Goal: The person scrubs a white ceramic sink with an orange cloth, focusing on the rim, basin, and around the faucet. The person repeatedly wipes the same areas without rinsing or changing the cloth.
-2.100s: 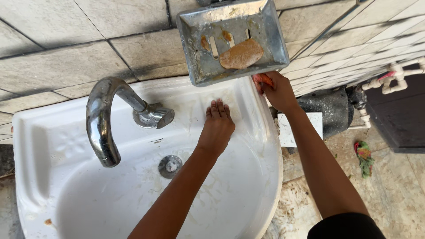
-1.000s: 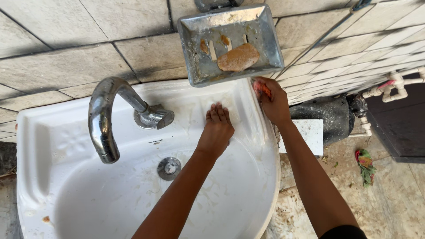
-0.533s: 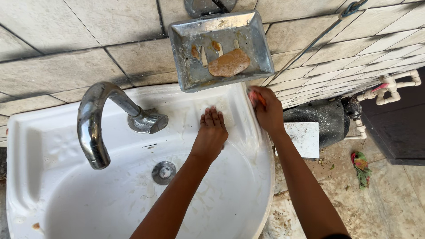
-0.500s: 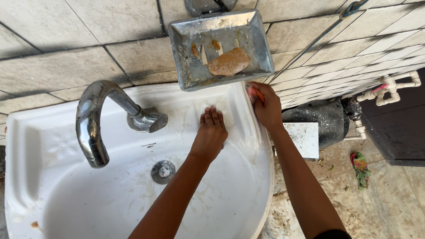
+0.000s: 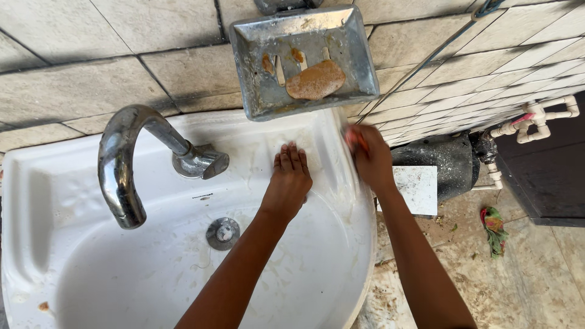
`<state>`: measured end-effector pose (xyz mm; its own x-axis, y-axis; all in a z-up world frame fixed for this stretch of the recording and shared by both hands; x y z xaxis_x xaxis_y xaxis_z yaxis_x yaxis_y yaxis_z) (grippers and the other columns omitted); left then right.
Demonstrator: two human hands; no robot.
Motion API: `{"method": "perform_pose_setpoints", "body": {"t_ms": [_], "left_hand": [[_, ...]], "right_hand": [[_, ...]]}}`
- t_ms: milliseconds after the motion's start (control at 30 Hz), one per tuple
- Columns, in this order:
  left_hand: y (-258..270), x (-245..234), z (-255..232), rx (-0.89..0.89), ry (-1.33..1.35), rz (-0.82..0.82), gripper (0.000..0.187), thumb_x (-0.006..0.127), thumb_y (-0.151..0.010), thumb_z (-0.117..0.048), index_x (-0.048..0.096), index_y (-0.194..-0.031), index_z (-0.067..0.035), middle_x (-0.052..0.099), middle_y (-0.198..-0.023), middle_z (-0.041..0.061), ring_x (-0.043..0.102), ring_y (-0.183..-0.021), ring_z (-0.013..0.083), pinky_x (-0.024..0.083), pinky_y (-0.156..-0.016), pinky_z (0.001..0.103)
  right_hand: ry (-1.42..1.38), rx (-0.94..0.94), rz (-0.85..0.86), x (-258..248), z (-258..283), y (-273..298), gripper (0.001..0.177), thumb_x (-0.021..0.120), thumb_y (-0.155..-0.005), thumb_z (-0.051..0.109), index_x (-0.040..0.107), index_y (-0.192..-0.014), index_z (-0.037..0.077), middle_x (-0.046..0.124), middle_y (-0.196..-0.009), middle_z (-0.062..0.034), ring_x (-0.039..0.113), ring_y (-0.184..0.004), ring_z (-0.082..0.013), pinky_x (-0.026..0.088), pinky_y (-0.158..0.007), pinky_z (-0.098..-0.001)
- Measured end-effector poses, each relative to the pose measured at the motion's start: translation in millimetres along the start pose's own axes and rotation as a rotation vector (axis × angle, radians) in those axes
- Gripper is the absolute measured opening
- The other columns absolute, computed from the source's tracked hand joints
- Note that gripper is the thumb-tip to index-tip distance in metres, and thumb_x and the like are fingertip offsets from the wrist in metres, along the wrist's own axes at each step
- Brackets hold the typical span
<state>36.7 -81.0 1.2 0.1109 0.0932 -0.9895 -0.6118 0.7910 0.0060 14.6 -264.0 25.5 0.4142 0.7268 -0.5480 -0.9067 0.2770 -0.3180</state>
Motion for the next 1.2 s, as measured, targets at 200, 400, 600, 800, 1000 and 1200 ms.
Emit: {"method": "perform_pose_setpoints", "body": {"t_ms": [200,400,600,800,1000,1200], "left_hand": [[2.2,3.4,-2.6,-0.012,-0.048,-0.006,0.095,0.083,-0.075,-0.040,0.044,-0.143,0.015,0.044,-0.147,0.039,0.050,-0.135,0.0472,0.043,-0.113,0.047],[1.2,11.3,-4.6,-0.002,-0.026,0.010,0.095,0.082,-0.076,-0.040,0.044,-0.143,0.016,0.043,-0.147,0.041,0.049,-0.135,0.0484,0.043,-0.112,0.047],[0.5,6.8,-4.7,-0.004,-0.084,-0.051,0.088,0.080,-0.078,-0.035,0.046,-0.142,0.015,0.046,-0.145,0.040,0.052,-0.133,0.0481,0.044,-0.111,0.047],[-1.9,5.1,-2.9,0.012,-0.066,-0.051,0.089,0.080,-0.076,-0.036,0.048,-0.141,0.015,0.048,-0.144,0.041,0.052,-0.133,0.0489,0.044,-0.111,0.047],[-2.9,3.6,-1.4,0.013,-0.089,-0.064,0.087,0.080,-0.076,-0.036,0.050,-0.140,0.015,0.048,-0.143,0.040,0.053,-0.132,0.0487,0.046,-0.110,0.048],[-1.6,5.8,-3.1,0.018,-0.073,-0.017,0.093,0.081,-0.074,-0.041,0.049,-0.140,0.015,0.047,-0.143,0.040,0.053,-0.131,0.0488,0.046,-0.109,0.048]], "right_hand": [[-0.014,0.001,0.008,8.7,-6.4,-18.9,0.053,0.046,-0.085,-0.018,0.062,-0.131,0.004,0.064,-0.129,-0.0149,0.065,-0.117,-0.0258,0.051,-0.100,-0.0327],[0.002,0.095,-0.003,-28.8,33.3,94.4,0.052,0.049,-0.084,-0.019,0.065,-0.127,0.007,0.063,-0.131,-0.0130,0.063,-0.125,-0.0257,0.053,-0.103,-0.0344],[-0.068,0.019,0.007,11.6,-16.9,-37.1,0.054,0.048,-0.085,-0.018,0.065,-0.130,0.007,0.067,-0.122,-0.0117,0.067,-0.106,-0.0243,0.053,-0.090,-0.0299],[-0.023,-0.080,0.012,-13.3,12.2,40.1,0.053,0.048,-0.089,-0.019,0.063,-0.132,0.008,0.065,-0.129,-0.0141,0.065,-0.121,-0.0262,0.053,-0.105,-0.0370],[-0.189,0.094,0.057,-21.9,7.8,85.5,0.053,0.041,-0.083,-0.021,0.064,-0.122,0.007,0.061,-0.133,-0.0131,0.063,-0.124,-0.0222,0.060,-0.095,-0.0303],[-0.042,0.014,0.041,16.8,-27.5,-50.7,0.046,0.051,-0.087,-0.022,0.064,-0.123,0.003,0.062,-0.113,-0.0123,0.062,-0.095,-0.0233,0.050,-0.083,-0.0285]]}}
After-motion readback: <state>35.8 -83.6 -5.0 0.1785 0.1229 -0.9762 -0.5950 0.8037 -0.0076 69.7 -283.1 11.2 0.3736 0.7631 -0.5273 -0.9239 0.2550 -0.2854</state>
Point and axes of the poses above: each hand's wrist, its own y-axis away from the middle knuckle, its own x-axis out of the palm, z = x × y, the point moved 7 cm from there along -y, towards the middle knuckle
